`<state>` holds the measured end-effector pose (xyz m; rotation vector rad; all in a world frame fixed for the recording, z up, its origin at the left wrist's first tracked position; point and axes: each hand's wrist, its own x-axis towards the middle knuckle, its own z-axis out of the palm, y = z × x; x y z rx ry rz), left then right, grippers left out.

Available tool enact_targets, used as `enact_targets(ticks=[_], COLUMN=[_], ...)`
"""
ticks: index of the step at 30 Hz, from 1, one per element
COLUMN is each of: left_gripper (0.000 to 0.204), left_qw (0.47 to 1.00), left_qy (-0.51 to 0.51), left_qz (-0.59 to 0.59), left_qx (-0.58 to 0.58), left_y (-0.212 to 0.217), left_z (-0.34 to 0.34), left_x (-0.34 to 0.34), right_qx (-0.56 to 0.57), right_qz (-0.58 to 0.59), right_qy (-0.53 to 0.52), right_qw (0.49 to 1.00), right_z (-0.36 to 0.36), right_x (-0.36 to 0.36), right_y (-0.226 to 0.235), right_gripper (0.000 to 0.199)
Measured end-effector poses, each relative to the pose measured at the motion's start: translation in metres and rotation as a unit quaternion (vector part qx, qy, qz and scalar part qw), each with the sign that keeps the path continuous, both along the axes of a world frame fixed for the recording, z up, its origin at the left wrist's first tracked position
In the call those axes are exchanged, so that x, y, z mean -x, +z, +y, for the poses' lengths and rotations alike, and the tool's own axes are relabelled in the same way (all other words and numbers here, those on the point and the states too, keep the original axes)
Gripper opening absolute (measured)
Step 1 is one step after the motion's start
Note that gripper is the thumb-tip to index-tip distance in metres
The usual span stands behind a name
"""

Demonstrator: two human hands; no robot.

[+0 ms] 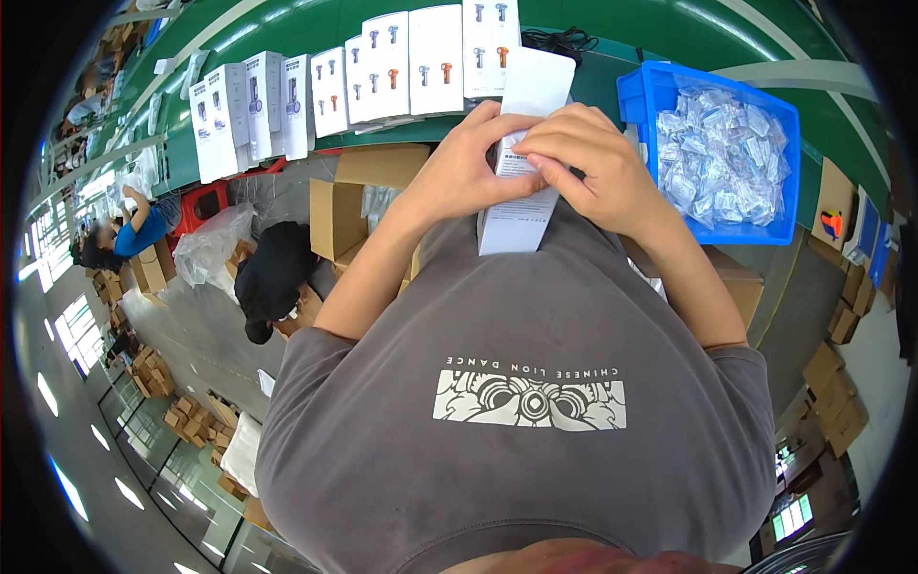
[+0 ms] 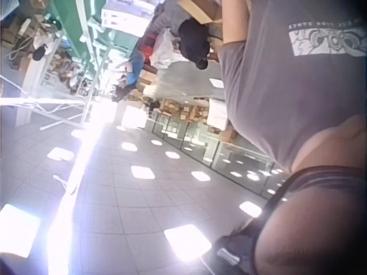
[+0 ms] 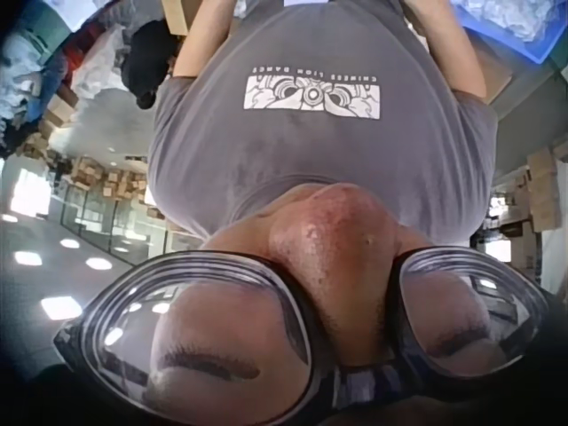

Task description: The recorder is manually packing small electronic components from a blue bin into white cardboard boxes at an assembly station.

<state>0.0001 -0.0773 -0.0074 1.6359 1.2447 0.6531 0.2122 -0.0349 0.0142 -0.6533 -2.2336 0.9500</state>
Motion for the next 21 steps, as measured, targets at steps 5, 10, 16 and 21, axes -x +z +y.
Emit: enact_targets(ticks=[5,10,16,21], left_gripper=[0.059,0.059,0.063,0.085], left_qw=[0.999,0.999,1.000,0.995], left_qy=[-0.005,0.000,-0.003,0.064], left_qz=[-0.039,-0.039,-0.019,-0.074], left_qx=[0.014,0.010,0.007,-0.037], left_y=[0.003,0.013,0.012,-0.013], left_z=[-0.001,0.003,0.004,-0.001], left_x=[-0.003,-0.009,-0.003,0.003], right_qx=[0.084,0.092,0.019,-0.061], right_qz=[-0.009,0.032,0.066,0.016], right_qy=[0.054,-0.180,-0.183,0.003], right_qw=[0.995,0.979,0.981,0.998], right_z=[0.025,0.067,0.056,0.007], right_x=[-0.016,-0.019,-0.004,0.011], right_y=[0.001,0.014,0.005,0.002], right_gripper=[0.014,0.013,0.014,0.018])
